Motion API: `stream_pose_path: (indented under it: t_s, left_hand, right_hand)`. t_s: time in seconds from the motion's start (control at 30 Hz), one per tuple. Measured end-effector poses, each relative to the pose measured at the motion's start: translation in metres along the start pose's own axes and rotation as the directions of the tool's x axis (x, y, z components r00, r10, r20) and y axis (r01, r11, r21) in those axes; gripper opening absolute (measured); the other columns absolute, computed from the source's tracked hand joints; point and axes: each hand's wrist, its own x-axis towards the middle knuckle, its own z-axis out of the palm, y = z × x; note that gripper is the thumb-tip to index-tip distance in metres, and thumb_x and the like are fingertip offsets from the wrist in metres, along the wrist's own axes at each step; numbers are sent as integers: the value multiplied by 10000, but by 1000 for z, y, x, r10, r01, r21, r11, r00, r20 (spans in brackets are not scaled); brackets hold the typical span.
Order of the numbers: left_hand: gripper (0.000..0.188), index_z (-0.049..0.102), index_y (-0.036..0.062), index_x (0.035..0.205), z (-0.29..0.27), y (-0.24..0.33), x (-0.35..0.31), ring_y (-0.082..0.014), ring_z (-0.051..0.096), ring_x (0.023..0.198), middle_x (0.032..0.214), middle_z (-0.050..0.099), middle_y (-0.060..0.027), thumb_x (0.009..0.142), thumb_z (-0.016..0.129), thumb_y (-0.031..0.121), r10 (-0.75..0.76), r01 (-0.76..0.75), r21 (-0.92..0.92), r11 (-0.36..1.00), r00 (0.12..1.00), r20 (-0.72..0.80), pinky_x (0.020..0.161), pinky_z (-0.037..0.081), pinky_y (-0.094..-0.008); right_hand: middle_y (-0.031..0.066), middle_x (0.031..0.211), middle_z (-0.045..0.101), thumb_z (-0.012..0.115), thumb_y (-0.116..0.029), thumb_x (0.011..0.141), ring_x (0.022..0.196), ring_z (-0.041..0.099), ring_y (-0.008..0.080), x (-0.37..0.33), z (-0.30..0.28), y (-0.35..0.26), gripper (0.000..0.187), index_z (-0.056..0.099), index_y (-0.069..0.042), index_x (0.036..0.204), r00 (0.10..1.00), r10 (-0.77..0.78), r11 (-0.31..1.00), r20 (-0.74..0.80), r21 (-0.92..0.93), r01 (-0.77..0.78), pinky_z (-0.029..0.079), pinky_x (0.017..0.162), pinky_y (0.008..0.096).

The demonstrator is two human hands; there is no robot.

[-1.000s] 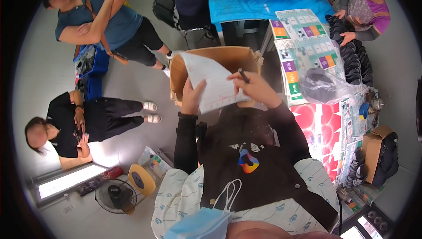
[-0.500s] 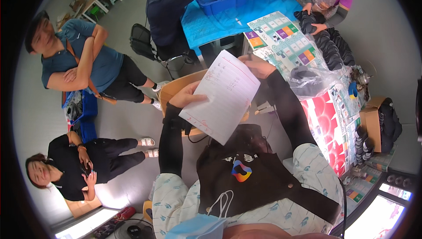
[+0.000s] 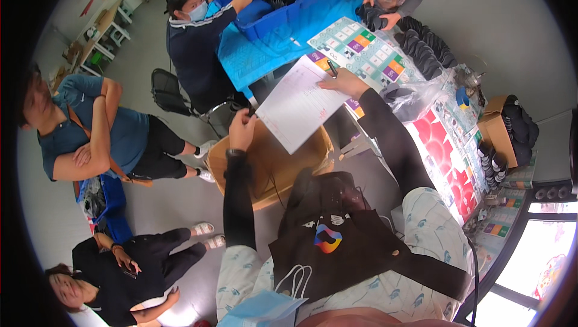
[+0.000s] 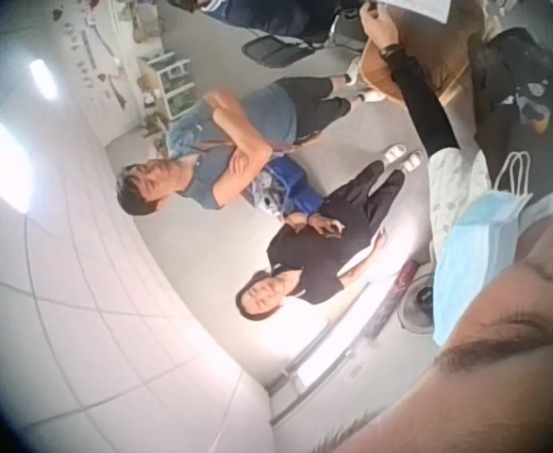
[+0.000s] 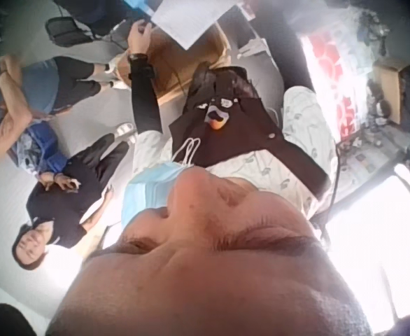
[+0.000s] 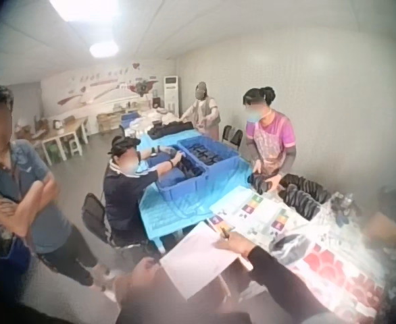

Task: The recorder is writing down numbers or tallies on a sheet of paper while reviewing bins of shoe components and consulting with colleagues.

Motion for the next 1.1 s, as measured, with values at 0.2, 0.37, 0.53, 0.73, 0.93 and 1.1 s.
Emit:
stream_pose_path:
  t_s: [0.2, 0.37, 0.53, 0.73, 0.93, 1.1]
  left_hand:
    - [222, 663, 6, 1203, 5, -108, -103, -116, 645, 825, 928, 687, -35, 1019, 644, 129, -109, 174, -412, 895, 978, 176, 785, 536, -278]
    - [276, 697, 70, 1103, -55, -181, -273, -79, 499, 510, 801, 717, -43, 1009, 693, 330, -686, 679, -342, 649, 717, 124, 433, 374, -265]
    - [320, 583, 140, 1235, -102, -184, -429, -75, 436, 511, 988, 719, -95, 1024, 631, 376, -946, 782, -571, 249, 323, 31, 397, 343, -240]
    - [263, 603, 134, 1153, -83, -115, -496, -102, 462, 499, 875, 680, -75, 1000, 682, 333, -982, 647, -738, 189, 141, -127, 366, 334, -254]
    - [275, 612, 139, 1168, -55, -108, -451, -106, 463, 503, 855, 661, -54, 992, 702, 330, -970, 597, -774, 212, 225, -92, 365, 329, -255]
    - [274, 624, 137, 1175, -53, -111, -426, -91, 456, 517, 863, 650, -34, 1000, 692, 338, -950, 591, -762, 264, 294, -102, 375, 331, -244]
  right_hand:
    - [143, 867, 719, 796, -106, 845, 753, 715, 249, 115, 3, 29, 258, 708, 87, 992, 911, 239, 926, -336, 362, -110, 555, 644, 393]
    - [197, 817, 705, 740, -50, 821, 710, 740, 332, 214, 37, -3, 162, 674, 58, 921, 874, 269, 889, -404, 454, -64, 576, 600, 451]
    - [255, 938, 729, 659, -20, 819, 785, 764, 352, 301, 39, -13, 238, 703, 127, 1000, 900, 70, 994, -430, 106, -27, 616, 579, 440]
    - [214, 887, 779, 640, -134, 853, 822, 789, 303, 339, 88, -50, 286, 751, 101, 971, 841, 341, 893, -420, 424, -150, 621, 749, 369]
    - [270, 1035, 757, 672, -203, 838, 1026, 739, 419, 358, 37, -32, 329, 749, 48, 1036, 691, 407, 905, -597, 368, -215, 584, 924, 460]
    - [301, 1184, 700, 633, -214, 870, 1140, 682, 448, 351, 23, -26, 400, 613, 47, 1173, 612, 470, 868, -636, 460, -190, 531, 1018, 480]
